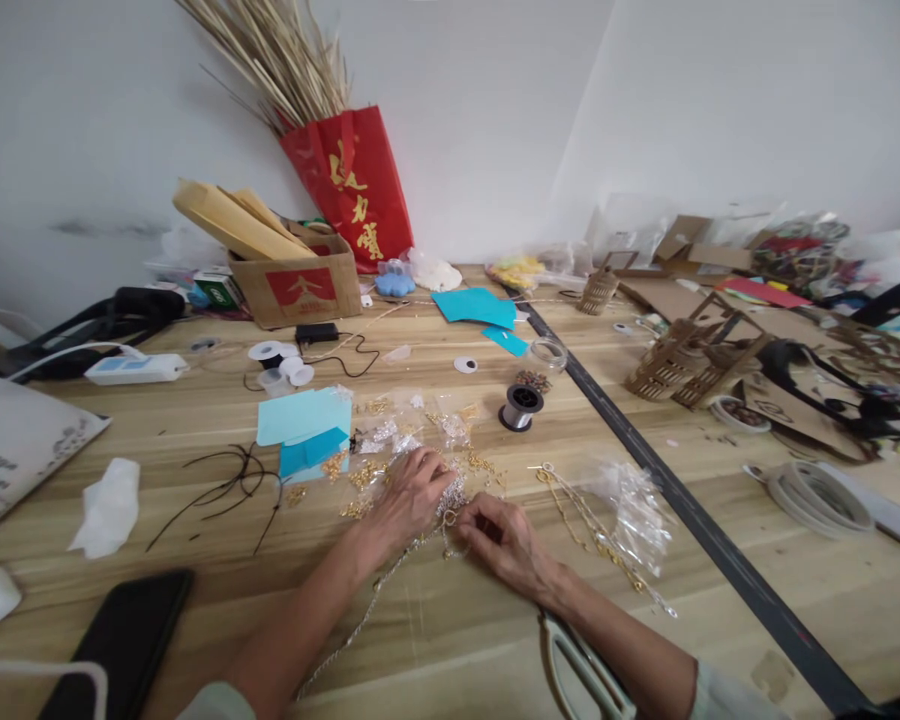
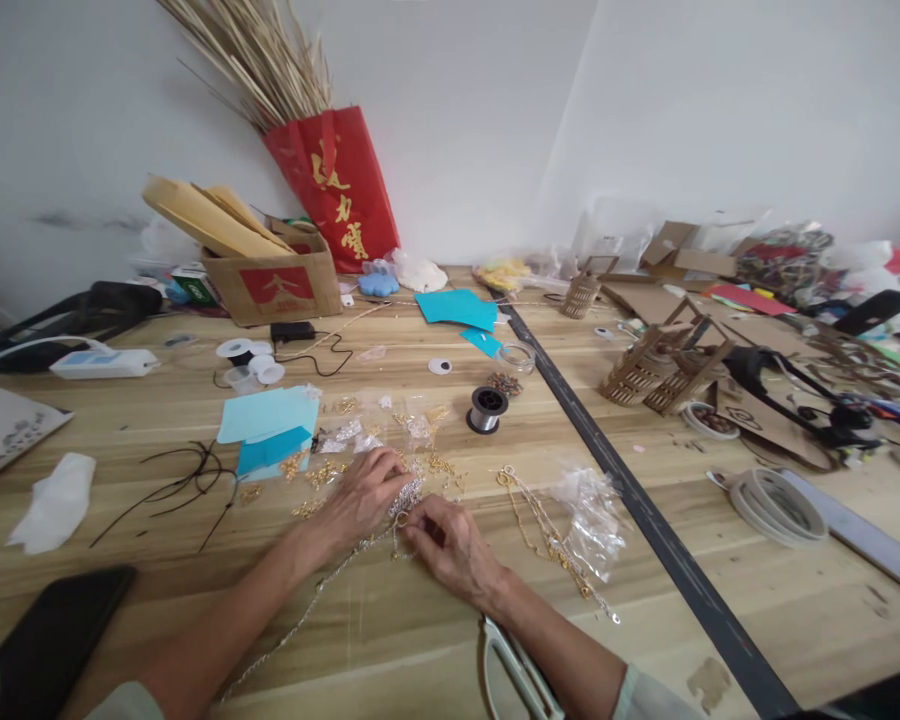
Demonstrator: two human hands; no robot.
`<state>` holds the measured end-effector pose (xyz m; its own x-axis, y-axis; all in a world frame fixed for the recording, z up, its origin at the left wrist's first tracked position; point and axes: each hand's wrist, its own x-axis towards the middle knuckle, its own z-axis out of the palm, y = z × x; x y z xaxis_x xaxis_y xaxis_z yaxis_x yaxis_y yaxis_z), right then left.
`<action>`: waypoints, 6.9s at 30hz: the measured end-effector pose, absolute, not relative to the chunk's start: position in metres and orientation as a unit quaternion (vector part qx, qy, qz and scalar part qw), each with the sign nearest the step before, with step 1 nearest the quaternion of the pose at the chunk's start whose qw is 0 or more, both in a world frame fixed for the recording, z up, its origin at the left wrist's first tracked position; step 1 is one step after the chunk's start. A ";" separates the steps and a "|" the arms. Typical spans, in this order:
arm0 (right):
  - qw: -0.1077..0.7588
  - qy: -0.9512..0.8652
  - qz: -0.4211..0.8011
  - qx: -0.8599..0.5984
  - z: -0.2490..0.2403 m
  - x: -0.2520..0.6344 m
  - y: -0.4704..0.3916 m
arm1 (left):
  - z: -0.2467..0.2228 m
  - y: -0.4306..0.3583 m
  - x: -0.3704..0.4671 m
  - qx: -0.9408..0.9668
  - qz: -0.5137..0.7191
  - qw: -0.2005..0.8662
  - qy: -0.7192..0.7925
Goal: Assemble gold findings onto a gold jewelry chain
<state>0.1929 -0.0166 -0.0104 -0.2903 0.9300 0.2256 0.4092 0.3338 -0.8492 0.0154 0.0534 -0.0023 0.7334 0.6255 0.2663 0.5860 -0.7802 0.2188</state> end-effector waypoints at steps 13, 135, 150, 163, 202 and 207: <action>0.378 -0.726 0.346 -0.459 -0.013 0.193 -0.016 | -0.003 0.053 0.003 0.926 0.177 0.068 0.326; 0.375 -0.753 0.309 -0.444 -0.006 0.182 -0.032 | 0.002 -0.022 -0.003 0.475 0.421 0.588 0.503; 0.397 -0.775 0.256 -0.419 -0.008 0.179 -0.038 | 0.001 -0.023 -0.006 0.489 0.420 0.598 0.477; 0.386 -0.805 0.252 -0.373 -0.002 0.183 -0.037 | 0.000 -0.023 -0.003 0.478 0.400 0.627 0.467; 0.343 -0.862 0.101 -0.360 -0.003 0.185 -0.038 | -0.006 -0.024 -0.003 0.544 0.375 0.589 0.464; 0.341 -0.867 0.106 -0.348 -0.005 0.186 -0.038 | -0.004 -0.024 -0.003 0.556 0.376 0.581 0.459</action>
<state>0.1856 -0.0379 -0.0047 -0.5258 0.6747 0.5179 0.5307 0.7361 -0.4202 -0.0034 -0.0242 -0.0041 0.2953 0.9484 -0.1155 0.0738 0.0979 0.9925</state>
